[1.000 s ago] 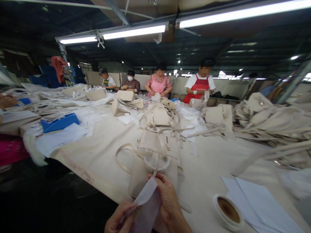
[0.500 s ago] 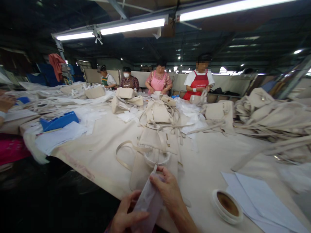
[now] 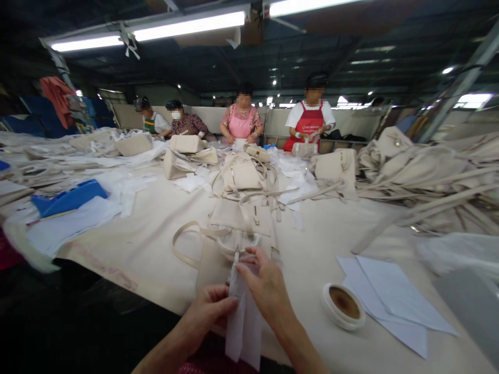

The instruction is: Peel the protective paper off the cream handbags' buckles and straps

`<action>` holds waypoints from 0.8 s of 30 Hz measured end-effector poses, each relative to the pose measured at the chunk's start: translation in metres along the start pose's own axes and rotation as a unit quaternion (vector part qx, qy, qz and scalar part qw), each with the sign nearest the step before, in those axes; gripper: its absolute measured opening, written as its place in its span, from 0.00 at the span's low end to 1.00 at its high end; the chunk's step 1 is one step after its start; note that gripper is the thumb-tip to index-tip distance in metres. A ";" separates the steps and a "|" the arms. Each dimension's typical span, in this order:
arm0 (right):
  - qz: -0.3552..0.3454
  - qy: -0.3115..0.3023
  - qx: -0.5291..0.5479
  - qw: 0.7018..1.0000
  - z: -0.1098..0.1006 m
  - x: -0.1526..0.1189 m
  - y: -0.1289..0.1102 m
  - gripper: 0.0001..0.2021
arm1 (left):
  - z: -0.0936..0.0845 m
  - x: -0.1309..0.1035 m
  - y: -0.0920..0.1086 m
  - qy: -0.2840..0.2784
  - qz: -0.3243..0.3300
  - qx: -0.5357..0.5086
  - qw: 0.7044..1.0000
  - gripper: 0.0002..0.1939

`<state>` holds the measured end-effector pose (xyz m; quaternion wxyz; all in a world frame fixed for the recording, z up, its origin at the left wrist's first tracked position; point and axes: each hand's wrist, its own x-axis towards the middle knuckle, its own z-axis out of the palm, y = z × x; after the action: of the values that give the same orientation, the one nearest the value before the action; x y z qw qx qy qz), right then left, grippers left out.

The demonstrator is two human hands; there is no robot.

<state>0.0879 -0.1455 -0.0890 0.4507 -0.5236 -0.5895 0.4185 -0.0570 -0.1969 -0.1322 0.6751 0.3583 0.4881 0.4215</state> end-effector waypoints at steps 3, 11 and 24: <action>-0.088 0.123 -0.178 0.972 -0.016 -0.027 0.000 0.10 | 0.008 0.000 -0.005 0.033 0.013 -0.038 0.999 0.20; -0.007 -0.006 -0.227 0.974 -0.013 -0.068 0.048 0.15 | 0.017 0.004 -0.008 0.042 0.022 -0.042 0.998 0.23; 0.098 -0.010 0.011 0.995 -0.003 -0.062 0.057 0.15 | 0.014 -0.004 0.002 -0.016 -0.014 -0.054 0.998 0.19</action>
<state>0.1077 -0.2012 -0.1487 0.4071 -0.5698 -0.5352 0.4723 -0.0447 -0.2006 -0.1256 0.7071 0.3213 0.4586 0.4319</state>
